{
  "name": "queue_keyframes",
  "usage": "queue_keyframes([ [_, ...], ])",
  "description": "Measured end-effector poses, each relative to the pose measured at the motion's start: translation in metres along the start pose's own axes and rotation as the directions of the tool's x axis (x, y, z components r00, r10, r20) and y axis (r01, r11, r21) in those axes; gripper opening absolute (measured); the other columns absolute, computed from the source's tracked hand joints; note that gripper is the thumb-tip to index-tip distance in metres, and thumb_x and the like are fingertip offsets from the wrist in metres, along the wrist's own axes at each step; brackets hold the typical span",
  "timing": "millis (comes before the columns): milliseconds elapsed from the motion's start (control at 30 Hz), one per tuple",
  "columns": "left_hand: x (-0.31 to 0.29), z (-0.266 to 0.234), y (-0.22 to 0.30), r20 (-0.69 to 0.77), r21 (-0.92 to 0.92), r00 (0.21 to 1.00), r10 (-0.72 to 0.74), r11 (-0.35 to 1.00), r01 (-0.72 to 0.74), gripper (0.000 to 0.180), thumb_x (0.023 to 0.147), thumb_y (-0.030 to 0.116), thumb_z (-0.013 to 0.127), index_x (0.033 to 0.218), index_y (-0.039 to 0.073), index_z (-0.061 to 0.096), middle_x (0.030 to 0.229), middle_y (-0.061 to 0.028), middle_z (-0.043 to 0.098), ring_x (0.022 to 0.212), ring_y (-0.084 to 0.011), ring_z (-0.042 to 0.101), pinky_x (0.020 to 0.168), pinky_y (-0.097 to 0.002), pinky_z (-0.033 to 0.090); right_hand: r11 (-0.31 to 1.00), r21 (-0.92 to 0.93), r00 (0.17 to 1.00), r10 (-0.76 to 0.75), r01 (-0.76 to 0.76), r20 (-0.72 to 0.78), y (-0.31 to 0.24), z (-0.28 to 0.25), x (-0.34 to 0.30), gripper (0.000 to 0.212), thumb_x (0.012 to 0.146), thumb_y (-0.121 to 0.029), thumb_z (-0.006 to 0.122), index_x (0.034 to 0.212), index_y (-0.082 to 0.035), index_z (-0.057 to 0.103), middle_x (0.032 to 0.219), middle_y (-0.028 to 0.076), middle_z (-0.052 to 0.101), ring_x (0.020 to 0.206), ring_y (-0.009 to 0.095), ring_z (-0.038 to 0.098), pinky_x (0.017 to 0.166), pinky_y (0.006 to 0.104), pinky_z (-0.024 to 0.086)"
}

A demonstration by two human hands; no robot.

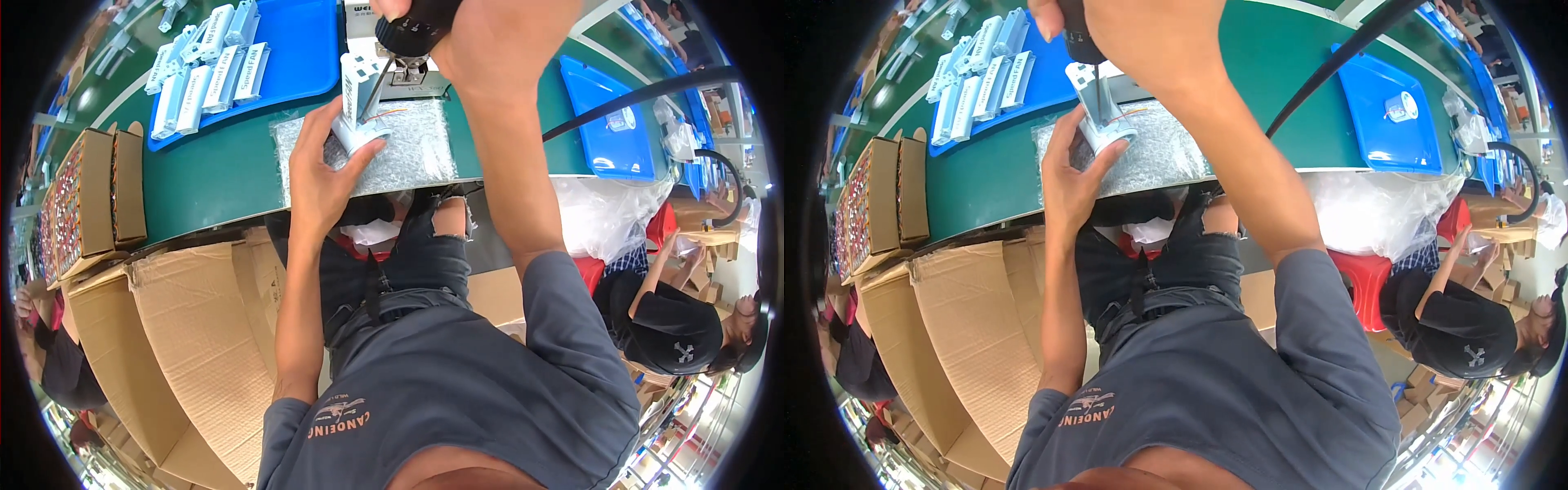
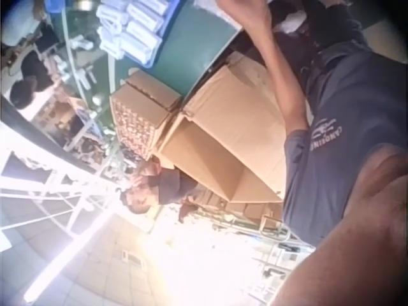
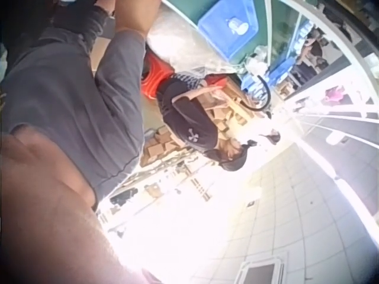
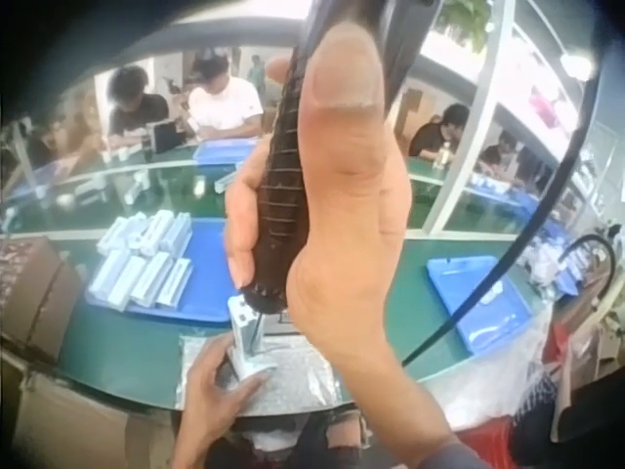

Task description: The person assembles portable fans by connecting the fan heads and handles by hand, fastens them using an electric screwdriver, and packs the assembled fans into a cardboard box.

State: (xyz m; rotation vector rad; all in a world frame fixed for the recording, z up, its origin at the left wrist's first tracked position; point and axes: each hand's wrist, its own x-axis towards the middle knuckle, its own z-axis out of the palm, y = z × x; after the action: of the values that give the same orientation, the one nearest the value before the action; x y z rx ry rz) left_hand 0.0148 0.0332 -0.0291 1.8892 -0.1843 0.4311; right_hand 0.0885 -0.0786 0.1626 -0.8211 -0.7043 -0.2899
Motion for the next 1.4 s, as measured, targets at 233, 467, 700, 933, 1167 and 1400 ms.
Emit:
queue_keyframes([
  [233, 0.000, 0.000, 0.001, 0.019, -0.029, 1.000, -0.012, 0.999, 0.013, 0.064, 0.079, 0.012, 0.087, 0.135, 0.000, 0.060, 0.125, -0.0159, 0.064, 0.114, -0.0284, 0.064, 0.099, -0.0372, 0.049, 0.973, -0.210, 0.989, -0.068, 0.095, 0.130, 0.003, -0.024, -0.013, 0.048, 0.109, -0.044, 0.049, 0.128, -0.001, 0.051, 0.065, 0.010, 0.060, 0.044, 0.012, 0.056, 0.040, 0.0234, 0.045],
  [467, -0.002, -0.004, 0.000, 0.034, -0.059, 0.999, -0.039, 0.997, 0.041, 0.063, 0.079, 0.011, 0.086, 0.135, -0.001, 0.060, 0.127, -0.0159, 0.064, 0.115, -0.0265, 0.063, 0.101, -0.0372, 0.048, 0.980, -0.201, 0.995, 0.009, 0.011, 0.100, 0.004, -0.008, -0.004, 0.036, 0.109, -0.032, 0.053, 0.128, -0.001, 0.051, 0.069, 0.010, 0.062, 0.045, 0.011, 0.056, 0.039, 0.0210, 0.042],
  [700, 0.000, -0.005, 0.008, 0.056, -0.077, 0.997, -0.051, 0.995, 0.055, 0.062, 0.080, 0.011, 0.085, 0.136, -0.001, 0.060, 0.127, -0.0155, 0.063, 0.115, -0.0262, 0.063, 0.101, -0.0366, 0.048, 0.977, -0.153, 0.968, -0.112, 0.149, 0.226, 0.011, -0.012, -0.013, 0.034, 0.107, -0.028, 0.058, 0.129, -0.002, 0.052, 0.068, 0.004, 0.060, 0.047, 0.009, 0.057, 0.039, 0.0207, 0.041],
  [933, 0.001, -0.003, 0.000, 0.047, -0.057, 0.998, -0.038, 0.998, 0.041, 0.062, 0.081, 0.013, 0.085, 0.134, -0.002, 0.058, 0.126, -0.0164, 0.063, 0.113, -0.0281, 0.063, 0.101, -0.0370, 0.048, 0.961, -0.212, 0.957, -0.116, 0.176, 0.267, -0.004, -0.028, 0.003, 0.044, 0.107, -0.042, 0.054, 0.124, -0.001, 0.054, 0.066, 0.005, 0.061, 0.045, 0.009, 0.057, 0.037, 0.0230, 0.045],
  [1167, 0.000, -0.001, -0.004, 0.056, -0.115, 0.998, -0.037, 0.992, 0.043, 0.063, 0.081, 0.014, 0.085, 0.135, -0.002, 0.058, 0.128, -0.0163, 0.063, 0.115, -0.0284, 0.063, 0.102, -0.0379, 0.047, 0.842, -0.418, 0.939, -0.289, 0.341, 0.185, -0.020, -0.055, 0.038, 0.043, 0.105, -0.049, 0.055, 0.110, -0.007, 0.055, 0.059, 0.003, 0.058, 0.041, 0.010, 0.054, 0.037, 0.0225, 0.043],
  [1400, 0.000, -0.002, -0.004, 0.046, -0.087, 0.998, -0.053, 0.995, 0.057, 0.063, 0.081, 0.014, 0.085, 0.135, -0.002, 0.058, 0.128, -0.0163, 0.063, 0.116, -0.0279, 0.063, 0.102, -0.0378, 0.047, 0.856, -0.396, 0.941, -0.268, 0.331, 0.207, -0.007, -0.055, 0.042, 0.035, 0.106, -0.040, 0.058, 0.111, -0.006, 0.056, 0.062, 0.004, 0.058, 0.042, 0.010, 0.051, 0.038, 0.0227, 0.041],
])
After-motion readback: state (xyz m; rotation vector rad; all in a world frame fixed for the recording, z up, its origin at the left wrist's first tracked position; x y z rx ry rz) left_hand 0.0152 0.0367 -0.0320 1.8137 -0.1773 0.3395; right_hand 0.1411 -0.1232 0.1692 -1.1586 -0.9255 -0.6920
